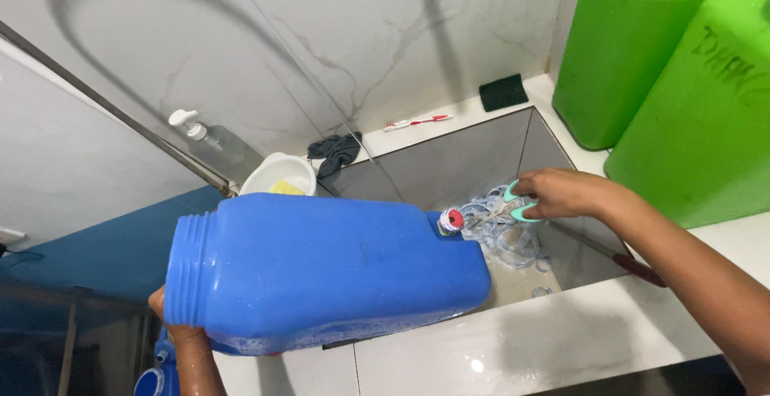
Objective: The person cuts the top off a blue plastic jerrycan with scissors, then scrubs the exterior and interior with a sponge and soap. They rinse the jerrycan and its red lid under running water, shake out excess water, and place the jerrycan upright in the sink.
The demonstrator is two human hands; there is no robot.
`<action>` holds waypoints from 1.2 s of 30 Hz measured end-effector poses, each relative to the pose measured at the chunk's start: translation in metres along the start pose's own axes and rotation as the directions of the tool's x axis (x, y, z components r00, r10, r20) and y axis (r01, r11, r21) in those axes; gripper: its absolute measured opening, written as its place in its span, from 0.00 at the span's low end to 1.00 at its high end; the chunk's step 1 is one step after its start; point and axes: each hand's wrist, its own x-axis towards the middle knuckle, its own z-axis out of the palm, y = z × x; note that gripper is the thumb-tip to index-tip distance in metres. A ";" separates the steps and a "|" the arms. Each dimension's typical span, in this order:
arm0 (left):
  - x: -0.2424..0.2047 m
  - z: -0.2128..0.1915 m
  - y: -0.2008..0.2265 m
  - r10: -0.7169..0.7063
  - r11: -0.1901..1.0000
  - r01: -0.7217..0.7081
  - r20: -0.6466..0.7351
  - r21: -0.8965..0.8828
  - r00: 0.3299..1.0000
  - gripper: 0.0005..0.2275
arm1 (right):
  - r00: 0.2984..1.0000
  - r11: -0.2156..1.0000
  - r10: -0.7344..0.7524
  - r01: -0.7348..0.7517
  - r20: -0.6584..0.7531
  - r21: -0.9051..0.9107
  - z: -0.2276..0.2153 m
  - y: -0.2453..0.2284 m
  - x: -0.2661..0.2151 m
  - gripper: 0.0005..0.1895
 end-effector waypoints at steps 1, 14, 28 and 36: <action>0.000 0.001 -0.006 0.010 1.000 -0.010 -0.002 0.004 1.000 0.17 | 1.000 0.999 0.005 -0.005 0.015 -0.037 -0.003 -0.004 0.003 0.24; 0.012 -0.004 0.048 0.141 0.989 -0.140 -0.013 0.042 0.990 0.08 | 0.943 0.850 -0.071 0.228 0.326 -0.475 -0.014 -0.031 0.112 0.10; 0.013 -0.014 0.056 0.227 0.970 -0.226 0.000 0.092 0.974 0.06 | 0.925 0.918 -0.275 0.171 -0.263 -0.357 0.068 -0.011 -0.013 0.14; 0.003 -0.013 0.033 0.020 1.000 -0.020 0.030 -0.005 0.999 0.08 | 0.960 0.870 -0.264 0.277 0.088 -0.409 0.001 -0.029 0.024 0.19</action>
